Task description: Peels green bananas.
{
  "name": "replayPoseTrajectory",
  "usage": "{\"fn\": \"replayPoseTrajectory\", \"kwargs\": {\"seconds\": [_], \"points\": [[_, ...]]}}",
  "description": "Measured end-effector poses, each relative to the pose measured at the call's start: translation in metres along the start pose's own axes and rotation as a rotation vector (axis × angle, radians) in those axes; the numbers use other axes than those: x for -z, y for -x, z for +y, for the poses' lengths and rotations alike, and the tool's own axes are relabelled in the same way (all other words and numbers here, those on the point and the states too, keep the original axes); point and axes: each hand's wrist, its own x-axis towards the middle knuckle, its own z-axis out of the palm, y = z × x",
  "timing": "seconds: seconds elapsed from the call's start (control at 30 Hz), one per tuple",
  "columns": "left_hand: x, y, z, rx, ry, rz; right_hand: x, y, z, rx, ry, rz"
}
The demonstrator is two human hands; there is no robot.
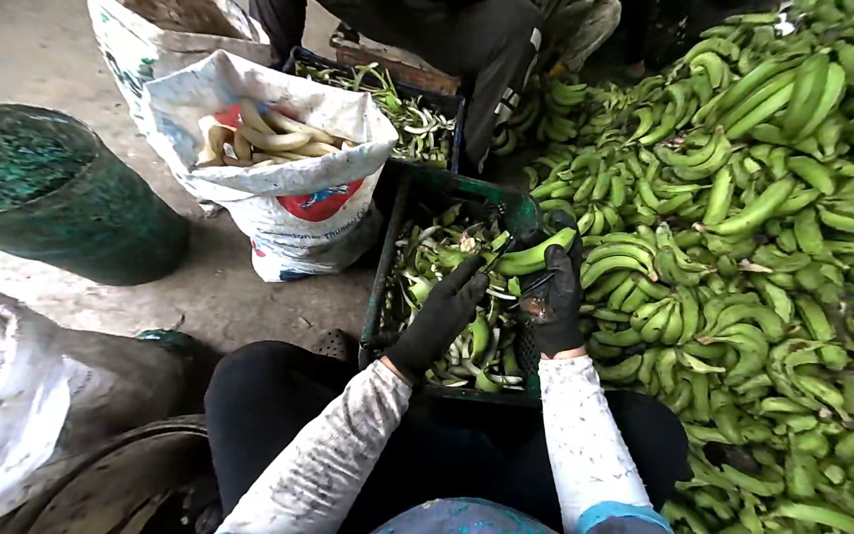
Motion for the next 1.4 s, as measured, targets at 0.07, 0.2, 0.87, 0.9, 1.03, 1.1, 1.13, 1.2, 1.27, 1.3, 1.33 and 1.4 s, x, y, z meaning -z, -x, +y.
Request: {"fn": "replayPoseTrajectory", "kwargs": {"seconds": [0.07,0.2,0.87,0.9,1.03,1.1,1.13,1.2,1.27,1.3,1.33,1.4], "points": [[-0.003,0.002,0.000,0.012,0.014,0.034,-0.003,-0.001,0.000,0.058,0.131,0.040],[-0.009,-0.001,0.002,0.168,0.193,0.136,-0.012,0.001,0.001,0.171,0.276,0.024],[0.015,-0.004,0.044,0.121,-0.007,-0.097,0.016,-0.012,-0.035,-0.403,0.026,-0.186],[0.017,-0.006,0.049,0.109,-0.068,-0.079,0.017,-0.016,-0.044,-0.377,0.124,-0.244],[0.036,-0.024,0.063,0.033,-0.107,0.026,0.051,-0.026,-0.058,-0.421,0.550,-0.466],[0.045,-0.039,0.083,-0.016,-0.030,0.133,0.077,-0.021,-0.049,-0.507,0.661,-0.458],[0.046,-0.043,0.095,-0.060,-0.010,0.160,0.083,-0.020,-0.046,-0.546,0.682,-0.400],[0.047,-0.053,0.110,-0.133,0.005,0.155,0.083,-0.022,-0.046,-0.559,0.623,-0.233],[0.043,-0.069,0.109,-0.201,0.018,0.093,0.078,-0.031,-0.045,-0.494,0.449,-0.071],[0.043,-0.081,0.100,-0.220,0.009,0.062,0.077,-0.035,-0.043,-0.455,0.343,-0.010],[0.045,-0.096,0.085,-0.197,-0.020,0.048,0.076,-0.038,-0.042,-0.421,0.245,0.027],[0.059,-0.123,0.043,0.018,-0.163,0.055,0.072,-0.038,-0.040,-0.386,0.121,0.077]]}}
